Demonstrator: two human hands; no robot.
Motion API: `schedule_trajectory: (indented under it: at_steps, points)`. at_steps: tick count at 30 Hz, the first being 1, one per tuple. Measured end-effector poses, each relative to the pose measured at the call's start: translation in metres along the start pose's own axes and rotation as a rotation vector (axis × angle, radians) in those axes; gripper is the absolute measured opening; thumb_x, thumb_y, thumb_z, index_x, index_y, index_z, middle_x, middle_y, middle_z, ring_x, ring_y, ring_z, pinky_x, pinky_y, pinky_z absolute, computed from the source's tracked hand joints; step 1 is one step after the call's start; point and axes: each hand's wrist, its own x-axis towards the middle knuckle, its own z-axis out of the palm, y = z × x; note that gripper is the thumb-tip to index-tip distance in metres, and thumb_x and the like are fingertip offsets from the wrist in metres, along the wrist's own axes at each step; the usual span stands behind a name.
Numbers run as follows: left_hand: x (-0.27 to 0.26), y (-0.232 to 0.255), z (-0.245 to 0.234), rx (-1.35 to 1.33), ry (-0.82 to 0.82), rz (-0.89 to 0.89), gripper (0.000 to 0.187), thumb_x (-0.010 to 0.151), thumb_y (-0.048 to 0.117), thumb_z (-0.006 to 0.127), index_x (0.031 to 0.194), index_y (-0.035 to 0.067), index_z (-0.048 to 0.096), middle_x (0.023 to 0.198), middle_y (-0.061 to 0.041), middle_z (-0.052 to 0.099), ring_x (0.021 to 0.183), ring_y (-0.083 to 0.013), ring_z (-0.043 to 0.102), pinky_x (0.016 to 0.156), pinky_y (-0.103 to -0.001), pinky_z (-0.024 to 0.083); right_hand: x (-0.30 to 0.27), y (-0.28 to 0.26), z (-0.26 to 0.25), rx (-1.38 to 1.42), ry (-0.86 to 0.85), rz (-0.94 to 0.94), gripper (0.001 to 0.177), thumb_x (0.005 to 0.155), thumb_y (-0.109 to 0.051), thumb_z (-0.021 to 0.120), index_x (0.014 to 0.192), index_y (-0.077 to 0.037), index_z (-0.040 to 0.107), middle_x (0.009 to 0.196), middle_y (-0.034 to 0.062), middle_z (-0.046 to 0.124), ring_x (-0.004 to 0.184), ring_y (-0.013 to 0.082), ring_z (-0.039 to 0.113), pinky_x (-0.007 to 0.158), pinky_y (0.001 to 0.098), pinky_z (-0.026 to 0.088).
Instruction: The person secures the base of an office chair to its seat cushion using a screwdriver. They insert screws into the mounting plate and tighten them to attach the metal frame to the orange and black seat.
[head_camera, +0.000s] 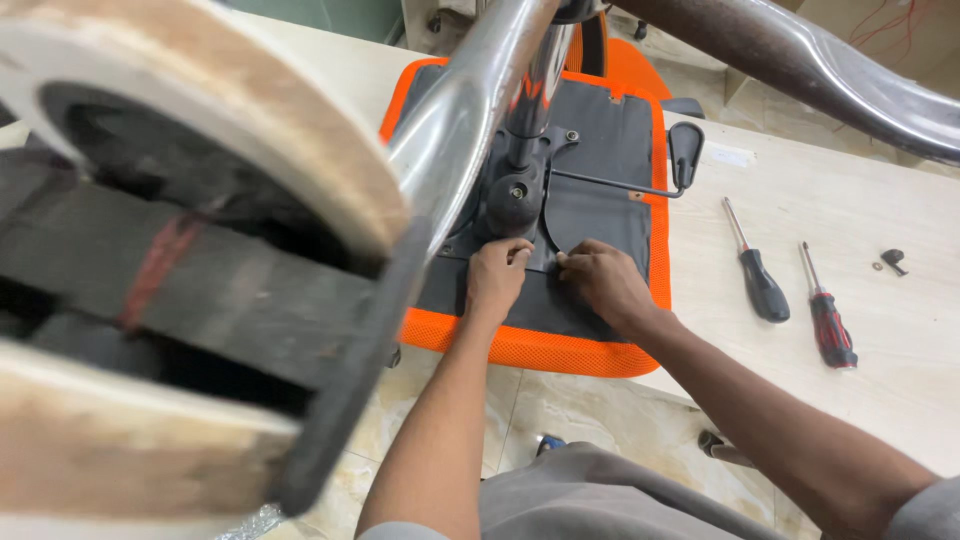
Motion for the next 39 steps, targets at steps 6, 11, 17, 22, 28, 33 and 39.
schedule_trajectory:
  at_steps: [6,11,17,22,28,33,39]
  points:
    - [-0.006,0.028,0.001,0.162,0.029,-0.087,0.016,0.092,0.016,0.068,0.103,0.008,0.077,0.1,-0.012,0.078,0.09,-0.0274,0.075,0.079,-0.039,0.058,0.011,-0.015,-0.013,-0.075,-0.042,-0.041,0.024,0.087,-0.006,0.07,0.11,-0.008,0.078,0.103,0.0099,0.07,0.088,0.0295,0.07,0.083,0.0412,0.057]
    - [-0.011,0.036,0.008,0.205,0.054,-0.144,0.015,0.093,0.015,0.067,0.102,0.008,0.077,0.099,-0.011,0.077,0.089,-0.0262,0.075,0.079,-0.04,0.057,0.013,-0.007,-0.011,-0.02,-0.016,0.023,0.025,0.088,-0.027,0.076,0.106,-0.01,0.079,0.099,0.0107,0.069,0.084,0.0302,0.07,0.08,0.0426,0.057]
    - [-0.013,0.036,0.017,0.246,0.113,-0.108,0.013,0.091,0.013,0.069,0.099,0.006,0.077,0.099,-0.011,0.076,0.087,-0.0254,0.074,0.078,-0.039,0.058,0.01,0.0,-0.007,-0.064,-0.017,-0.026,0.031,0.09,-0.033,0.077,0.103,-0.005,0.075,0.099,0.0117,0.068,0.086,0.0328,0.069,0.078,0.0448,0.055]
    - [-0.01,0.04,0.013,0.156,0.1,-0.166,0.014,0.09,0.013,0.07,0.099,0.005,0.077,0.094,-0.011,0.078,0.083,-0.0235,0.075,0.074,-0.037,0.059,0.008,0.008,-0.011,0.016,0.01,-0.061,0.02,0.095,-0.022,0.07,0.108,-0.009,0.078,0.102,0.0127,0.069,0.088,0.0345,0.069,0.079,0.0456,0.054]
    - [-0.011,0.044,0.008,0.076,0.075,-0.2,0.014,0.09,0.013,0.069,0.1,0.005,0.077,0.089,-0.012,0.078,0.08,-0.0238,0.076,0.074,-0.037,0.059,0.007,-0.002,-0.011,0.074,-0.009,-0.052,0.022,0.091,-0.019,0.071,0.11,-0.009,0.076,0.105,0.0129,0.07,0.088,0.0337,0.07,0.079,0.0434,0.056]
    - [-0.013,0.049,0.004,0.053,0.097,-0.189,0.016,0.089,0.013,0.069,0.099,0.004,0.078,0.092,-0.013,0.078,0.084,-0.0241,0.076,0.076,-0.037,0.058,0.008,-0.011,-0.015,-0.017,-0.036,-0.019,0.015,0.093,-0.02,0.07,0.099,-0.006,0.073,0.099,0.0131,0.069,0.087,0.0345,0.069,0.078,0.0458,0.055]
    - [-0.014,0.053,0.0,0.049,0.066,-0.215,0.019,0.091,0.013,0.064,0.102,0.004,0.077,0.097,-0.013,0.078,0.089,-0.0255,0.076,0.079,-0.037,0.059,0.016,-0.015,-0.011,-0.136,-0.127,0.019,0.026,0.099,-0.026,0.065,0.097,-0.001,0.059,0.096,0.0168,0.066,0.084,0.0371,0.067,0.074,0.0486,0.053]
